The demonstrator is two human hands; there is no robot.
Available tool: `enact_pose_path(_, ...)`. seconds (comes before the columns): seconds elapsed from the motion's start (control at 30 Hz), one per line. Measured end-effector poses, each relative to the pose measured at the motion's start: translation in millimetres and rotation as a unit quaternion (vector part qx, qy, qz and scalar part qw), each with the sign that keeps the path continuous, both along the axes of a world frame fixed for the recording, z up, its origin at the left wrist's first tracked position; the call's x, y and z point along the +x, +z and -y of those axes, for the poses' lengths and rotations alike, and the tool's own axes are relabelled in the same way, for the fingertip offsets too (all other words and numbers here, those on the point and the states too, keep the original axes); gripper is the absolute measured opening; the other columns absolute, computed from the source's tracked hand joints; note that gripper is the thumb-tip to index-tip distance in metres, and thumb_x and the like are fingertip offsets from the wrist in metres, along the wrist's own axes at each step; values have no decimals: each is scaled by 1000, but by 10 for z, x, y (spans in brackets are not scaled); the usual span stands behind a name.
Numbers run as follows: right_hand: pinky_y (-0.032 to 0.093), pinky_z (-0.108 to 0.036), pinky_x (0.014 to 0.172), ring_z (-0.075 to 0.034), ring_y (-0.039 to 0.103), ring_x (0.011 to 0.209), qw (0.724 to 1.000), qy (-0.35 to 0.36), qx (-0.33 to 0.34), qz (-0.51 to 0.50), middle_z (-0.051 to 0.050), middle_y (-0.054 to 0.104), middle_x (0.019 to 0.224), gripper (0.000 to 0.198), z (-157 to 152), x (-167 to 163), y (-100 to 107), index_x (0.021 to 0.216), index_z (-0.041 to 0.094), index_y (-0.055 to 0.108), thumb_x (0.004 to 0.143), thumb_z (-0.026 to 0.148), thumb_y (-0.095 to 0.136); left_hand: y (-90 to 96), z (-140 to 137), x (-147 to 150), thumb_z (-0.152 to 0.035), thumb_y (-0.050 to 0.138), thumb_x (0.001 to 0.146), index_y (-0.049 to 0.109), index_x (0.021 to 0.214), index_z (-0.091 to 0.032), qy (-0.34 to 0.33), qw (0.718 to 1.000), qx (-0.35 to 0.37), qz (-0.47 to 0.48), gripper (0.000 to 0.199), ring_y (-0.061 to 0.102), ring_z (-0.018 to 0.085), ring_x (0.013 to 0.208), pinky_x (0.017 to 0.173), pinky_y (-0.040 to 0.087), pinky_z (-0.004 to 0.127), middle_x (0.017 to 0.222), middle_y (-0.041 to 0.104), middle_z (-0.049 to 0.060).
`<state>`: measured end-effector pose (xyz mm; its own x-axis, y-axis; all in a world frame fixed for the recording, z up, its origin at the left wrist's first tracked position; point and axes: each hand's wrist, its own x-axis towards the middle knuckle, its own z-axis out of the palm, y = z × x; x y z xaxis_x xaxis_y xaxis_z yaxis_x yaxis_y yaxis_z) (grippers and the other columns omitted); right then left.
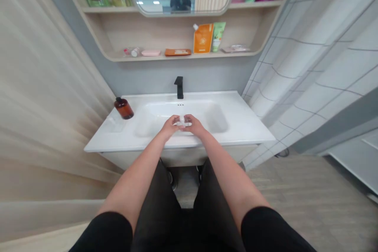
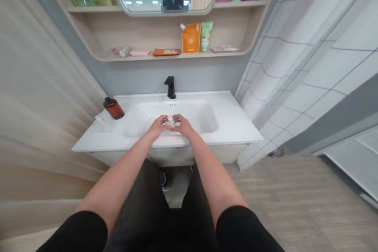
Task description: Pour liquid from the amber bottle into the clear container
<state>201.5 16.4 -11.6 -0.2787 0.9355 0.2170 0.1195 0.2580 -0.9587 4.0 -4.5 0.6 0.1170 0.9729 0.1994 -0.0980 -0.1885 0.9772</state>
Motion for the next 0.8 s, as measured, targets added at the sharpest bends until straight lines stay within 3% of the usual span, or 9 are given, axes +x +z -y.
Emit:
enact_pose_path(0.17, 60, -44, 101, -26, 72, 108, 1000, 7, 3, -7, -7, 74, 120, 72, 20, 7, 24, 120, 25, 67, 57, 33, 100, -11, 1, 1, -27, 101, 52, 63, 114, -24, 14, 1000, -14, 5, 72, 68, 27, 117, 104, 54, 44, 126, 70, 8)
enact_pose_path(0.3, 60, -44, 102, -26, 72, 107, 1000, 10, 10, -13, -6, 75, 120, 72, 24, 13, 17, 120, 26, 66, 58, 35, 101, -12, 10, 4, -33, 101, 57, 63, 104, -23, 11, 1000, -3, -8, 62, 69, 26, 113, 105, 54, 44, 117, 73, 6)
enact_pose_path(0.43, 60, -44, 101, -26, 72, 107, 1000, 7, 13, -9, -6, 75, 119, 72, 14, 10, -3, 121, 26, 67, 58, 33, 101, -1, 5, -5, -32, 103, 54, 68, 119, -24, 5, 1000, 8, 0, 73, 70, 27, 117, 108, 54, 46, 124, 74, 8)
enact_pose_path(0.53, 60, -45, 103, -26, 73, 110, 1000, 5, 14, 0, -7, 75, 121, 74, 11, 8, -8, 123, 26, 68, 57, 32, 102, 10, 5, -15, -37, 99, 64, 73, 124, -23, -3, 1000, 18, -1, 67, 69, 31, 126, 116, 51, 49, 131, 76, 12)
enact_pose_path(0.63, 60, -46, 104, -27, 73, 109, 1000, 6, 14, 12, -8, 75, 124, 78, 21, 7, -3, 125, 26, 69, 55, 33, 105, 23, 25, -17, -40, 95, 71, 72, 135, -26, 34, 999, 36, -1, 70, 67, 33, 136, 119, 48, 52, 140, 75, 13)
enact_pose_path(0.7, 61, -46, 104, -27, 74, 107, 1000, 7, 17, 20, -8, 76, 124, 79, 31, 7, 3, 124, 26, 70, 54, 32, 105, 48, 45, -19, -40, 93, 75, 71, 141, -27, 52, 997, 45, -28, 70, 68, 33, 134, 120, 48, 54, 135, 78, 13)
enact_pose_path(0.8, 60, -45, 103, -26, 73, 105, 999, 4, 33, 27, -7, 77, 121, 79, 47, 10, 11, 124, 25, 71, 53, 31, 105, 151, 63, -46, -38, 90, 80, 77, 134, -26, 82, 988, 84, -100, 57, 72, 30, 122, 120, 49, 52, 126, 80, 11)
